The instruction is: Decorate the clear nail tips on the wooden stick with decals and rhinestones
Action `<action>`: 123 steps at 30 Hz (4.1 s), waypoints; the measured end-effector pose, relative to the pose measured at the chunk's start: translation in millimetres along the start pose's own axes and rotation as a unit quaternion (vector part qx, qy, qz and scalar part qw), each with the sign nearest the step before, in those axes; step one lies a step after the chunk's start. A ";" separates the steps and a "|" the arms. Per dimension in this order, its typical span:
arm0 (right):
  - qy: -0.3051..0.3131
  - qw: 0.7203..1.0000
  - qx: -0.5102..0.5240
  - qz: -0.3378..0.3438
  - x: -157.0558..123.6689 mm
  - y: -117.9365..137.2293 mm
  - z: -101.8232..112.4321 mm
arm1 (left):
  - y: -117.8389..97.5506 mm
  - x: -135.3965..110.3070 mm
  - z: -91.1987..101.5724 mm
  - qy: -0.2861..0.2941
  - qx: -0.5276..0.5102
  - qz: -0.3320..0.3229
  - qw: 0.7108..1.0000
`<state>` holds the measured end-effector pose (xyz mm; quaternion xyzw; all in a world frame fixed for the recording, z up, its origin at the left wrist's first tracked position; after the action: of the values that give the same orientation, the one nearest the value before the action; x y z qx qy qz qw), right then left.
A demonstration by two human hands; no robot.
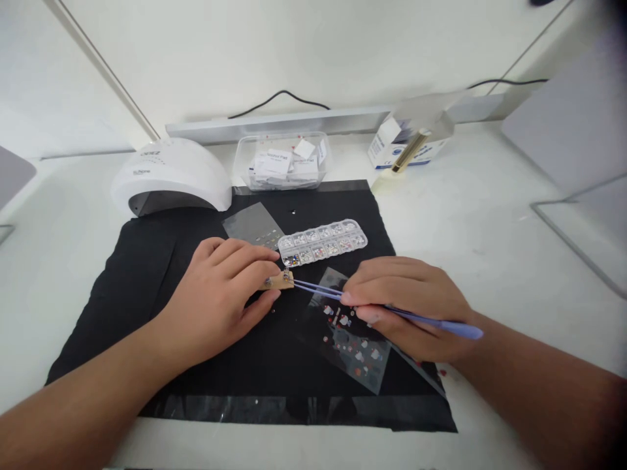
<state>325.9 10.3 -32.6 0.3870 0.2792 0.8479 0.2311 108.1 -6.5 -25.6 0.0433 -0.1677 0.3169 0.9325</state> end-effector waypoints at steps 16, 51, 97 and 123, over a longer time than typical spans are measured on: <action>0.001 1.000 0.006 -0.007 -0.6 -2.6 -2.6 | -4.0 2.8 -1.5 -0.004 0.011 0.009 1.000; 0.018 1.000 -0.012 0.006 2.0 -2.8 -1.6 | -7.9 4.5 -3.1 -0.031 0.028 0.035 0.999; -0.231 0.911 0.256 -0.225 -0.3 -50.2 1.4 | -11.1 18.5 24.6 0.065 0.000 -0.023 0.998; -0.193 0.941 0.180 -0.212 -6.7 -43.1 6.0 | -2.8 17.3 4.8 0.061 0.016 -0.038 0.997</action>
<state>342.1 39.7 -61.1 0.5106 0.4529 0.6234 0.3815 121.2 0.4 -15.1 0.0457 -0.1038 0.2858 0.9515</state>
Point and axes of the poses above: each hand's wrist, its own x-axis towards the middle knuckle, its own z-axis out of the back of the hand, y = z × x, the point moved 4 cm from there along x, towards the middle knuckle, and after that the axes turned 11 degrees about -z, right-handed, at the moved point
